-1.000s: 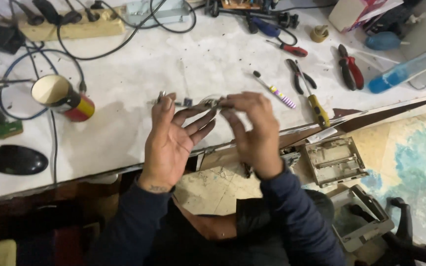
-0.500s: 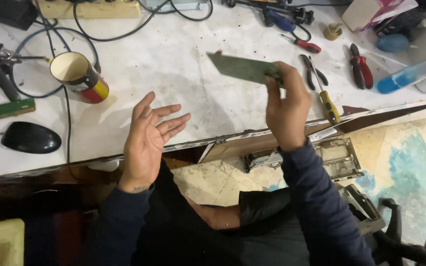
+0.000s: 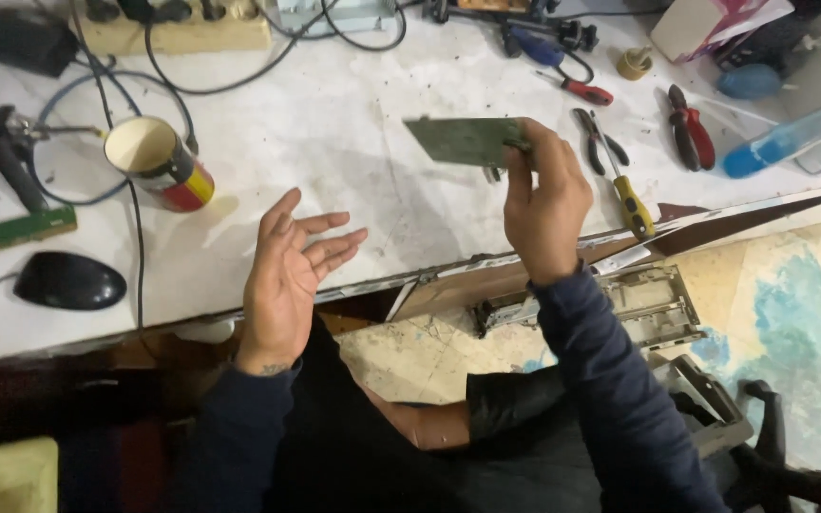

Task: The person wipes a green circuit board with a white cloth, turning it over to clean both sides. They repeatedly rub the surface and edges, then briefly set the cloth down before resuming wiping.

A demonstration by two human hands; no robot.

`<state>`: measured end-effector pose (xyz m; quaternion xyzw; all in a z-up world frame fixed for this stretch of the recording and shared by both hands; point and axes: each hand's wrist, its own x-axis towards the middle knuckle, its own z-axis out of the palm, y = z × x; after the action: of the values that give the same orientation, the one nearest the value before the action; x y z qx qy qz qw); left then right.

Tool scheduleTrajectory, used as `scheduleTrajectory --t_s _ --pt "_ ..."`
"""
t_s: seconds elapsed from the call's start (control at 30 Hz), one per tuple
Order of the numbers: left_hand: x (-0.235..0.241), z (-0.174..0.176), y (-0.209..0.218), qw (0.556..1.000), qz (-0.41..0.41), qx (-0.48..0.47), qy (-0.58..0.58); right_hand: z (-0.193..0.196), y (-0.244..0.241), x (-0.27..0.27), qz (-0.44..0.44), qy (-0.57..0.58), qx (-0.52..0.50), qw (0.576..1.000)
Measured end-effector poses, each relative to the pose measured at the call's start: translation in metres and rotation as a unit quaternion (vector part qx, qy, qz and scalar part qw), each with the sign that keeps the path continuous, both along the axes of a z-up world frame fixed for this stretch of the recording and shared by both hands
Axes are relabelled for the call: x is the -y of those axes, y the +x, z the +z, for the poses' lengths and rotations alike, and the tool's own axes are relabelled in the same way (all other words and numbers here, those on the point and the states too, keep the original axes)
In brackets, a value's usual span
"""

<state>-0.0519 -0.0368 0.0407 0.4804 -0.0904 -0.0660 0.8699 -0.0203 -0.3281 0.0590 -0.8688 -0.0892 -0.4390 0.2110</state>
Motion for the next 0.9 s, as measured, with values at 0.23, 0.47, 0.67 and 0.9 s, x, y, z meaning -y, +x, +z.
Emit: scheduleTrajectory --t_s 0.23,0.47,0.67,0.9 --pt "-0.003 -0.006 0.008 1.000 0.009 -0.004 0.010 0.002 0.003 0.003 -0.006 0.006 0.000 1.000" --pt "-0.003 -0.017 0.013 1.000 0.017 -0.023 0.003 -0.007 0.007 0.006 -0.013 0.005 0.003 1.000" --pt "-0.002 -0.023 0.013 0.999 0.026 -0.036 0.010 -0.005 0.004 0.005 0.003 0.050 0.020 0.999" --pt "-0.003 -0.036 0.017 0.996 0.043 -0.058 -0.043 -0.011 0.007 0.012 0.016 0.022 -0.009 1.000"
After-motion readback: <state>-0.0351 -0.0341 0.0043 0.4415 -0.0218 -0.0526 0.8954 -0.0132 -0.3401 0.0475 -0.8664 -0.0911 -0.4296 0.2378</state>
